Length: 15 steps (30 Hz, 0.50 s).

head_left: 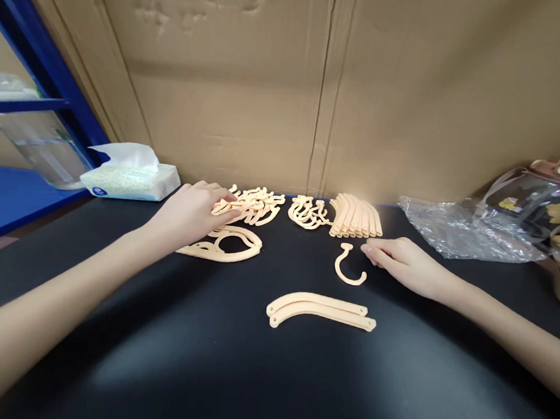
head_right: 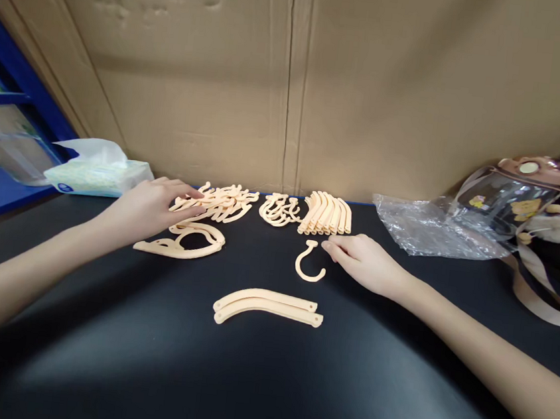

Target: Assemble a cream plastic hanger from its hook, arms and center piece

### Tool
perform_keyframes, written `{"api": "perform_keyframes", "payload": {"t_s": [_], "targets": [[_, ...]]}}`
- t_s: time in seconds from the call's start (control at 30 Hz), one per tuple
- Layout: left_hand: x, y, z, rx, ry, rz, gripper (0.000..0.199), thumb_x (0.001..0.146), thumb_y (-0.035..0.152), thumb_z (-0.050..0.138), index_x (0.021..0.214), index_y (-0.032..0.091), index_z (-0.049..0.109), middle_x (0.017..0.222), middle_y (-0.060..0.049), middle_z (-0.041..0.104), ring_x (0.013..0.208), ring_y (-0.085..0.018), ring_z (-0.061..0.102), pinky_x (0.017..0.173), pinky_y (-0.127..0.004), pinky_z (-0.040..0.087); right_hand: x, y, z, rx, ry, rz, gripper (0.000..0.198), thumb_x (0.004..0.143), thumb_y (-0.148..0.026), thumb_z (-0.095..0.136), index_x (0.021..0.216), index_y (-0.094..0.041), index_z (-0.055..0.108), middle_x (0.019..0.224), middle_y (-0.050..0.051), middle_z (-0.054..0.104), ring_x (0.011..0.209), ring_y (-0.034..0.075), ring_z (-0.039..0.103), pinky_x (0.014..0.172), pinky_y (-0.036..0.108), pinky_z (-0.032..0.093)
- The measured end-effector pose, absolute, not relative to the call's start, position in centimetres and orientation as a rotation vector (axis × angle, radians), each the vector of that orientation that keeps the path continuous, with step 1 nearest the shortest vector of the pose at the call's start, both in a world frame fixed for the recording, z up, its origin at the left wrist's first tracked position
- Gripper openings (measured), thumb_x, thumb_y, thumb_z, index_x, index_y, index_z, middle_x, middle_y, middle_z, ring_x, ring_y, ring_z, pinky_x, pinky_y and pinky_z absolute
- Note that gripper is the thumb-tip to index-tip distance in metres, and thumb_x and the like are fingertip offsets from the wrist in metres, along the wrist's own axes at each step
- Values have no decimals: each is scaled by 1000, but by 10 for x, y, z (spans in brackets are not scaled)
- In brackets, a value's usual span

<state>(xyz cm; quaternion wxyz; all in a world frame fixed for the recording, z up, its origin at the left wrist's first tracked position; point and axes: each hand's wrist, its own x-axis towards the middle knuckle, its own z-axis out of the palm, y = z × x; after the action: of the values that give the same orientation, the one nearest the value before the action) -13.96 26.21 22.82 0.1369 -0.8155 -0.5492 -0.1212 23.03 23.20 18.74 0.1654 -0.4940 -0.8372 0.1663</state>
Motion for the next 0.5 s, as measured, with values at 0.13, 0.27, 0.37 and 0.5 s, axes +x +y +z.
{"api": "perform_keyframes", "payload": {"t_s": [0.13, 0.27, 0.37, 0.5], "targets": [[-141, 265, 222, -2365, -1648, -289, 42, 88, 52, 46, 104, 18, 66, 104, -9, 69, 97, -29, 61, 81, -37, 44, 232, 233, 188, -1416, -2388, 475, 34, 93, -33, 29, 62, -22, 31, 59, -4, 37, 56, 13, 38, 56, 28, 30], [-136, 263, 218, -2367, -1662, -274, 34, 87, 43, 48, 101, 18, 66, 105, -8, 70, 99, -29, 61, 83, -38, 43, 231, 233, 188, -1414, -2392, 463, 31, 90, -31, 31, 61, -22, 31, 57, -4, 37, 56, 13, 37, 56, 28, 29], [-135, 263, 217, -2374, -1682, -322, 33, 86, 42, 49, 99, 18, 66, 103, -9, 71, 95, -29, 62, 80, -39, 43, 228, 232, 188, -1425, -2391, 440, 30, 90, -30, 33, 61, -22, 31, 57, -4, 38, 55, 12, 38, 56, 27, 30], [-138, 267, 214, -2431, -1749, -422, 29, 84, 41, 51, 94, 20, 67, 95, -6, 73, 88, -26, 64, 76, -35, 45, 226, 230, 190, -1437, -2436, 392, 30, 90, -31, 35, 61, -22, 32, 56, -4, 40, 54, 13, 39, 56, 27, 30]]}}
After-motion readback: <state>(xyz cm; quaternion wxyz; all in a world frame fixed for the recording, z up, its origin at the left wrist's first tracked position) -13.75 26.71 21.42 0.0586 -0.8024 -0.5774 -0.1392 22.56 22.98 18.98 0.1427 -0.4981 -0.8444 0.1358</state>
